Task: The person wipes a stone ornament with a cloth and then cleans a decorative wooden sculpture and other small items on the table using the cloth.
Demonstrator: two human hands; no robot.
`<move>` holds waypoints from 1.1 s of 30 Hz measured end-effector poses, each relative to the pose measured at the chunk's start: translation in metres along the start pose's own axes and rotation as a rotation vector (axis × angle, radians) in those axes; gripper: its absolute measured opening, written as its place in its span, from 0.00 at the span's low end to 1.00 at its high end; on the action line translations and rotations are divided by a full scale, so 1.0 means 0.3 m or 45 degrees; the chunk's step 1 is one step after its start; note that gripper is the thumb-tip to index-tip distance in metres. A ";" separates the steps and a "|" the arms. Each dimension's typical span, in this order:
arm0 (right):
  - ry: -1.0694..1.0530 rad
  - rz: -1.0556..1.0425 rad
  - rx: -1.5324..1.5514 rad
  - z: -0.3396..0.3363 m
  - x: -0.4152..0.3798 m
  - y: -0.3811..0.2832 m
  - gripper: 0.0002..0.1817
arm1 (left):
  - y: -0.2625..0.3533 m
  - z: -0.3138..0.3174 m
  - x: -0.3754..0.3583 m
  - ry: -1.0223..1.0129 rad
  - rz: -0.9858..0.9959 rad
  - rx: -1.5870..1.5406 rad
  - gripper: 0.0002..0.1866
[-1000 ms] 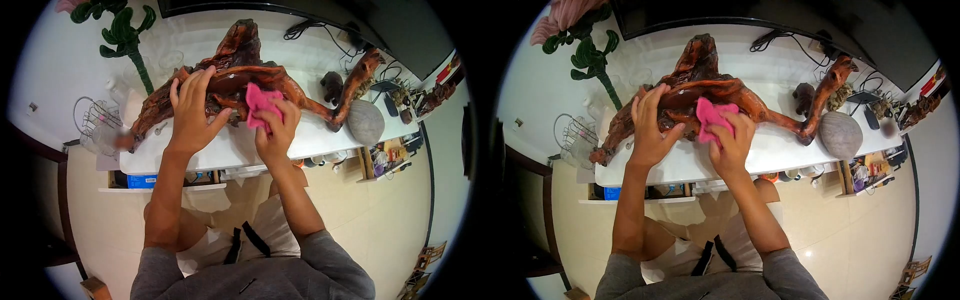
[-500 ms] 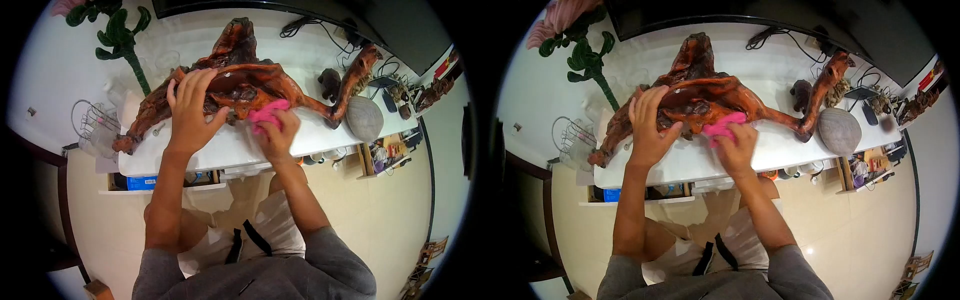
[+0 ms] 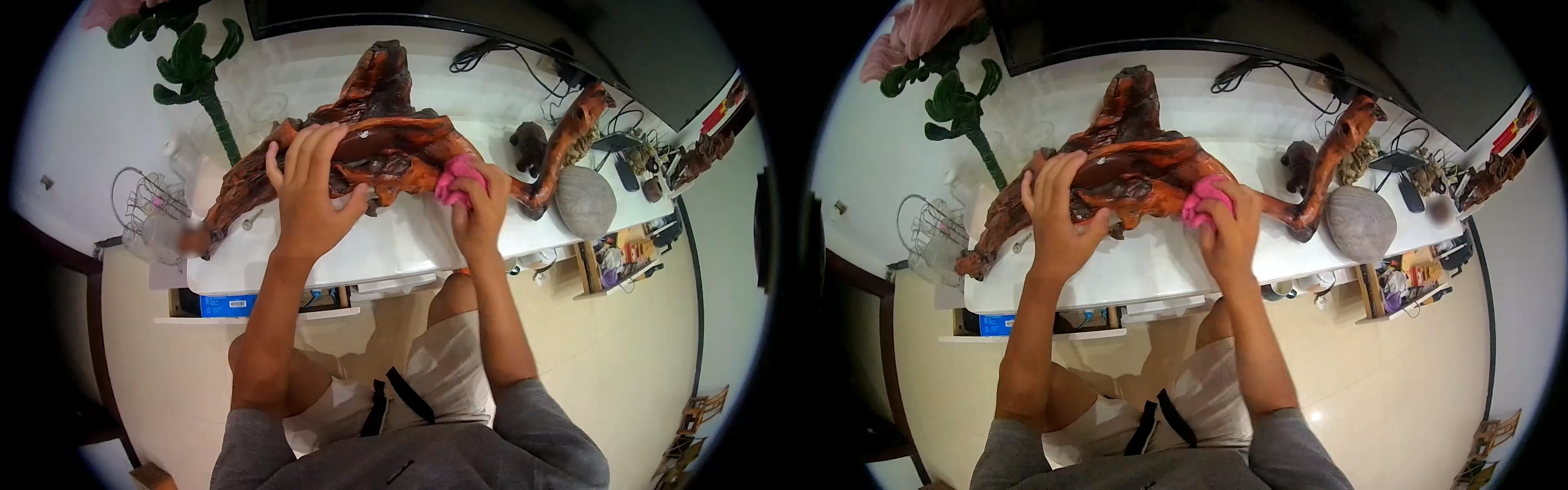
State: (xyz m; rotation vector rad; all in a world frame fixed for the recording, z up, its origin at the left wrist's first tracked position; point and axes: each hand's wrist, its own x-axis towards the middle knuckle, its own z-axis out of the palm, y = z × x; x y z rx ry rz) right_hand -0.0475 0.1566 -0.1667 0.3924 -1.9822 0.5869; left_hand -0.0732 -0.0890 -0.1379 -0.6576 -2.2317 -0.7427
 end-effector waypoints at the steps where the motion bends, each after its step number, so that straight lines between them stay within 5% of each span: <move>1: -0.049 -0.029 -0.041 -0.023 -0.003 0.008 0.16 | 0.009 -0.003 0.001 -0.004 -0.007 0.014 0.41; 5: 0.007 -0.107 -0.065 -0.038 0.095 -0.021 0.16 | 0.070 0.047 -0.020 0.159 -0.048 0.035 0.37; 9: 0.001 -0.131 0.007 0.076 0.128 -0.038 0.16 | 0.127 0.068 -0.033 0.269 0.222 0.077 0.26; 12: 0.010 -0.012 -0.108 0.031 0.047 0.023 0.16 | 0.151 0.082 -0.053 0.083 0.396 -0.107 0.24; 17: 0.047 0.213 -0.207 -0.096 -0.057 0.155 0.17 | 0.157 0.104 -0.069 -0.204 0.342 0.127 0.20; 25: 0.012 0.031 -0.163 -0.004 0.012 0.050 0.15 | 0.164 0.108 -0.060 -0.197 0.300 0.063 0.16; 33: 0.069 0.232 -0.296 -0.165 -0.144 0.183 0.13 | 0.160 0.123 -0.072 -0.161 0.312 0.077 0.13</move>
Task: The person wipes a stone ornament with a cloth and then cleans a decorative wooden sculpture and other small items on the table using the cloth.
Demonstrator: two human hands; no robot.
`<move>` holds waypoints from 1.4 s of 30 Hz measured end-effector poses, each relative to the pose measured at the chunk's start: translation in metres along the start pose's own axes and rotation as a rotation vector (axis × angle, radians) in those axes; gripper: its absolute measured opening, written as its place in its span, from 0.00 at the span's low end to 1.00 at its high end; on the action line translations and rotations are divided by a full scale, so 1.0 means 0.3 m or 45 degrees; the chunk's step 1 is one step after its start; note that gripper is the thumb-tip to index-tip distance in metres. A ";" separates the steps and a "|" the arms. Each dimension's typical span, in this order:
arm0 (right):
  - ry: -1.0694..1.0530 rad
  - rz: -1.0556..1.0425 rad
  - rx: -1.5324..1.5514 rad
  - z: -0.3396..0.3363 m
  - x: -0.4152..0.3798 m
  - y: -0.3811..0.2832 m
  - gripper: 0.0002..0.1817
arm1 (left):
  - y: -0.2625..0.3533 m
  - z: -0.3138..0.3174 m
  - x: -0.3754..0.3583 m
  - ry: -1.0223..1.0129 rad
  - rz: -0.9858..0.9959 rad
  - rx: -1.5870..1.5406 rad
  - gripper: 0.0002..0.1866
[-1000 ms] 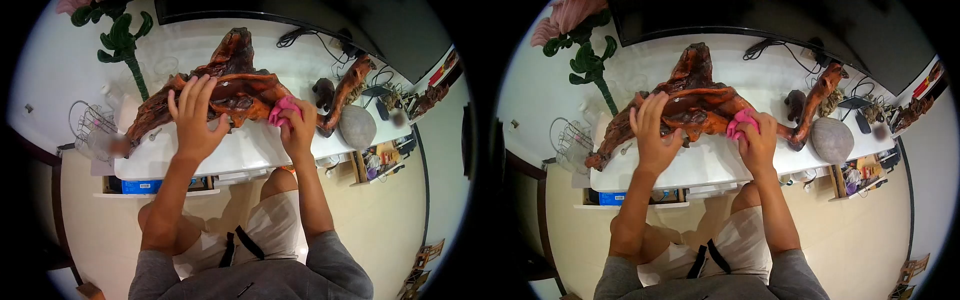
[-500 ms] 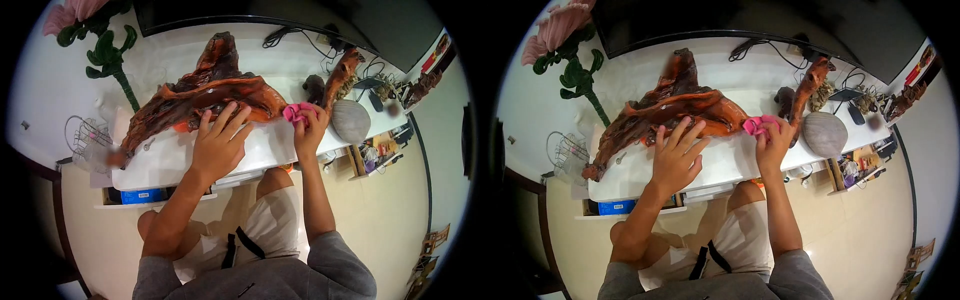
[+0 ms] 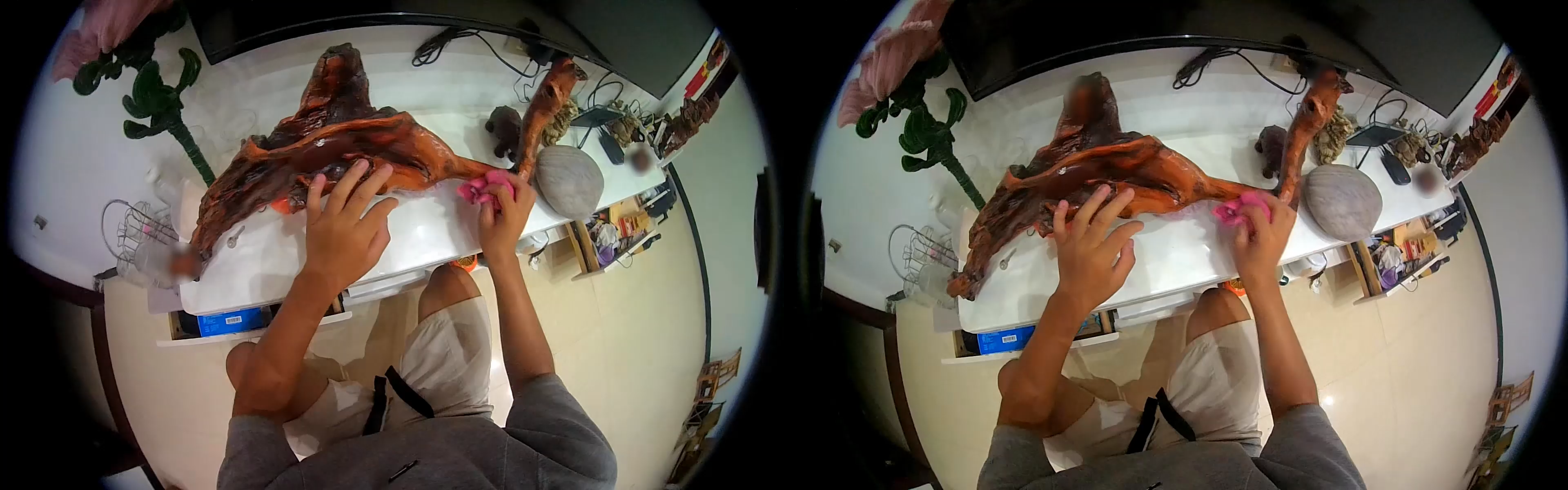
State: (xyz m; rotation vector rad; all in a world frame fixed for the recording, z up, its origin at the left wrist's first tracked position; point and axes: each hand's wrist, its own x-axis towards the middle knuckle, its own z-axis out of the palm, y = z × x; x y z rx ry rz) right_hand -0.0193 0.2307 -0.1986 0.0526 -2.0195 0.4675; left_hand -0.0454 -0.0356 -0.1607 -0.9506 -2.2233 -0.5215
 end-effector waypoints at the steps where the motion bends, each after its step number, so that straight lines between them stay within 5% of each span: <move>1: 0.010 -0.076 0.036 0.002 0.028 -0.035 0.13 | 0.004 0.000 -0.001 -0.005 -0.009 -0.008 0.13; 4: -0.018 -0.235 0.146 0.024 0.103 -0.156 0.13 | 0.019 0.001 0.015 0.020 -0.027 -0.013 0.13; 11: -0.083 -0.011 -0.208 -0.019 -0.020 0.059 0.12 | 0.026 -0.016 0.013 -0.001 -0.035 -0.043 0.15; 17: -0.059 0.115 0.251 0.029 -0.121 -0.174 0.15 | -0.001 -0.016 -0.033 0.112 0.025 -0.197 0.12; 21: -0.343 0.036 0.679 0.077 -0.199 -0.421 0.21 | -0.046 -0.038 -0.121 0.279 0.064 -0.147 0.08; 27: -0.491 -0.024 0.994 0.180 -0.206 -0.571 0.25 | -0.117 -0.093 -0.269 0.227 -0.127 -0.164 0.14; 31: -0.644 -0.133 0.840 0.228 -0.213 -0.594 0.25 | -0.162 -0.113 -0.334 -0.033 -0.467 -0.253 0.19; 35: -0.446 0.002 0.863 0.224 -0.259 -0.601 0.19 | -0.165 -0.166 -0.349 -0.054 -0.536 -0.168 0.18; 42: -0.225 0.154 0.805 0.192 -0.271 -0.608 0.12 | -0.122 -0.162 -0.281 0.217 -0.138 -0.175 0.17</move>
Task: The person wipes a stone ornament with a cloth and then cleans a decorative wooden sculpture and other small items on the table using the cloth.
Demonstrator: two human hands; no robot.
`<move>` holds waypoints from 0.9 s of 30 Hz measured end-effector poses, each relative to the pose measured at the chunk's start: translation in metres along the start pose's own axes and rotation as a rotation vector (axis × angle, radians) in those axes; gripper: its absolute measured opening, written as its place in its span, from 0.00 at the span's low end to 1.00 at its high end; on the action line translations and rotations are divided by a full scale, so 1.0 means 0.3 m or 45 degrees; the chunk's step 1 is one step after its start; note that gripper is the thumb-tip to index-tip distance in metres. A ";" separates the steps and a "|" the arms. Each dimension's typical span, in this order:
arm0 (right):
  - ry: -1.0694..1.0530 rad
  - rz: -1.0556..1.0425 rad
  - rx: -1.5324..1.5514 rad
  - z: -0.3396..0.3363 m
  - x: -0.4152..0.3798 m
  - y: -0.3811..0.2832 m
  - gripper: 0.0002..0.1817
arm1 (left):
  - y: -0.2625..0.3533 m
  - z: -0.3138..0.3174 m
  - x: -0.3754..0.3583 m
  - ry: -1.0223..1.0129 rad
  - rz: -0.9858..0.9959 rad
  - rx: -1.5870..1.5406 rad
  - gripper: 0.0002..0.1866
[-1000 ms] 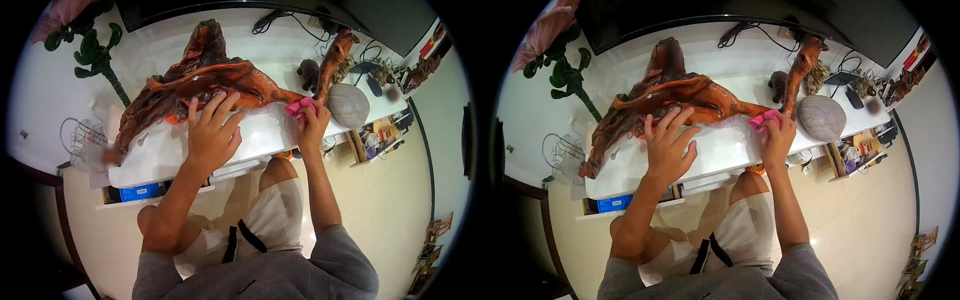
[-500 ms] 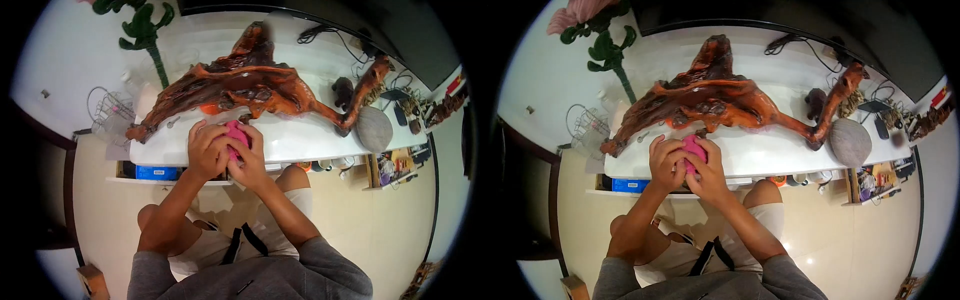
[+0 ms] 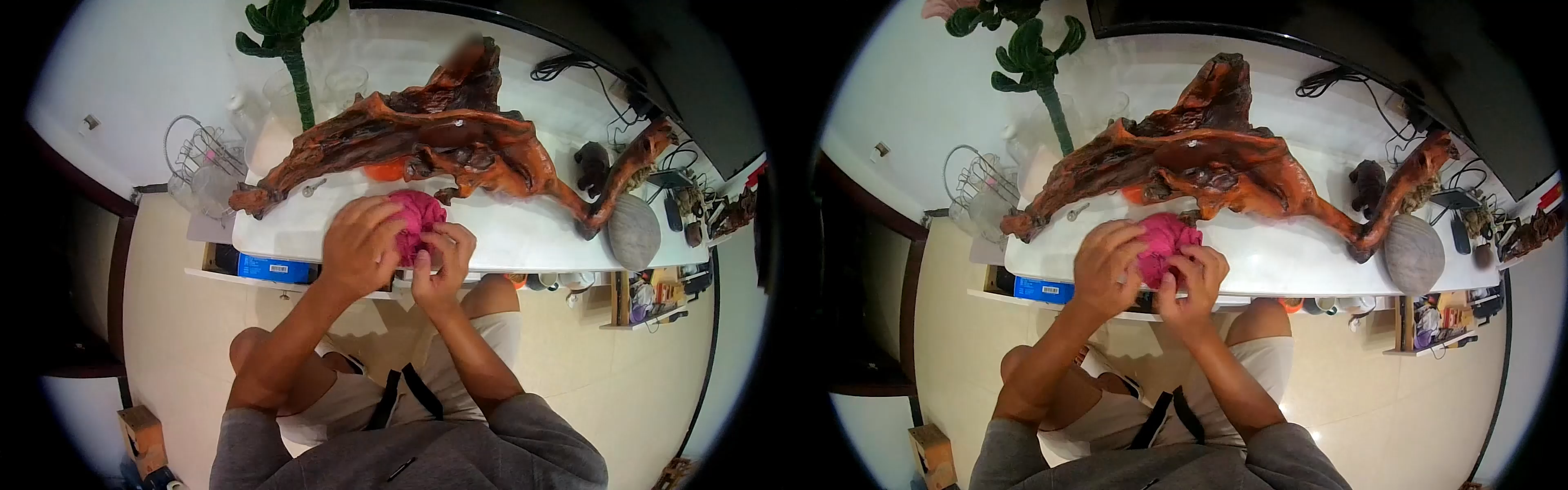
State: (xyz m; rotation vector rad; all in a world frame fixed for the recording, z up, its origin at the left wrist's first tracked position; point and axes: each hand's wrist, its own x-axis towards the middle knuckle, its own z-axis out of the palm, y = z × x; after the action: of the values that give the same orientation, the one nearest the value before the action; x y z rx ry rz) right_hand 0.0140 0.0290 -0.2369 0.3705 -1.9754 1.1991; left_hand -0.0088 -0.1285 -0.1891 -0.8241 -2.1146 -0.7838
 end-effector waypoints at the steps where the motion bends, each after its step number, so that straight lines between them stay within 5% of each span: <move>1: 0.032 0.017 0.012 -0.006 -0.001 0.002 0.12 | 0.021 0.008 0.013 -0.023 0.032 -0.019 0.17; 14: 0.290 -0.054 -0.229 -0.259 0.077 0.079 0.15 | 0.202 0.243 0.171 -0.080 0.251 -0.447 0.21; 21: 0.204 0.021 -0.477 -0.429 0.174 -0.001 0.19 | 0.275 0.272 0.270 -0.457 0.241 -0.336 0.30; 23: 0.080 0.232 -0.526 -0.453 0.184 -0.025 0.32 | 0.295 0.287 0.305 -0.537 0.221 -0.352 0.32; 27: 0.048 0.386 -0.407 -0.456 0.258 -0.044 0.38 | 0.325 0.303 0.354 -0.533 0.075 -0.505 0.35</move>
State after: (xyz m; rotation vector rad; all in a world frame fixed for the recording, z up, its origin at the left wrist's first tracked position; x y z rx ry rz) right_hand 0.0354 0.1490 -0.1367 -0.1173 -2.1992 1.0332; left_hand -0.0291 0.0298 -0.1295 -1.3531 -2.3119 -1.0956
